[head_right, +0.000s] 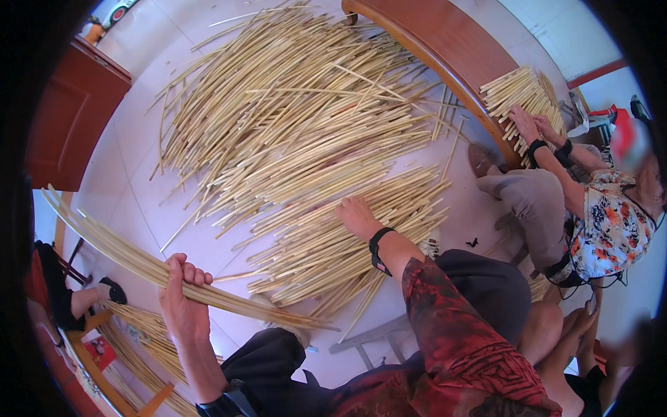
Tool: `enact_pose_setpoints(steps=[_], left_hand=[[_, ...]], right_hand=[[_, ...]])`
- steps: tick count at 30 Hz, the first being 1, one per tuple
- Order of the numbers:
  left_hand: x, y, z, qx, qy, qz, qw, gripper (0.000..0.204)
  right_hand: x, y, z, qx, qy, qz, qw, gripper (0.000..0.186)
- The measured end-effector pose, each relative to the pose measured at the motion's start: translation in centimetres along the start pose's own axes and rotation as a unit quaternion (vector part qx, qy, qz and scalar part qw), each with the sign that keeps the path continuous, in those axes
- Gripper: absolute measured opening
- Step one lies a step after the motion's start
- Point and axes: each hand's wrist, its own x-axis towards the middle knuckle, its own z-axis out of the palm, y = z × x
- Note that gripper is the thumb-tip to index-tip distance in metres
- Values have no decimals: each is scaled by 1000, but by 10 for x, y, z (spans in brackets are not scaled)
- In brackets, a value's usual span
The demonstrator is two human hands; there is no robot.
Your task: The person picks up a bundle of reeds from a table, carries a small weaving frame across the room, and then sorts through a large pile of reeds on the floor while sitting next to others performing similar work.
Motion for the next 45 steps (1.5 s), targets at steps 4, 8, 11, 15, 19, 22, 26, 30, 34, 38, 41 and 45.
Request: enact_pose_setpoints(steps=[4,8,11,15,19,22,26,30,34,38,41,45], left_hand=[[-3,1,2,-1,-16,-4,1000,18],[-4,1,4,-1,-18,-8,1000,19],[-3,2,3,-6,-17,-8,1000,18],[-3,1,1,-11,-6,-8,1000,18],[-3,1,1,-23,4,-16,1000,18],[-2,0,0,-25,10,-15,1000,18],[-1,2,-3,-29,17,-7,999,18],[-1,3,0,-38,25,-11,999,18],[-2,4,0,-31,13,-17,999,19],[-1,3,0,-35,12,-15,999,19],[-4,5,-3,-35,11,5,999,19],[-5,5,-1,-44,10,7,999,19]], right_hand=[[-15,0,13,-26,41,-23,999,20],[-15,1,10,-9,5,-50,999,21],[-3,-2,-5,-1,-119,-102,988,20],[18,-5,-2,59,-71,-38,995,17],[46,-1,6,76,-13,32,996,17],[55,0,5,54,-25,40,997,16],[62,-5,3,75,-18,17,997,16],[67,-8,4,32,-23,26,999,15],[64,-8,8,-19,-14,-16,1000,12],[52,-2,19,-105,81,-88,987,13],[39,1,20,-77,65,-66,993,14],[29,8,20,7,65,-88,994,12]])
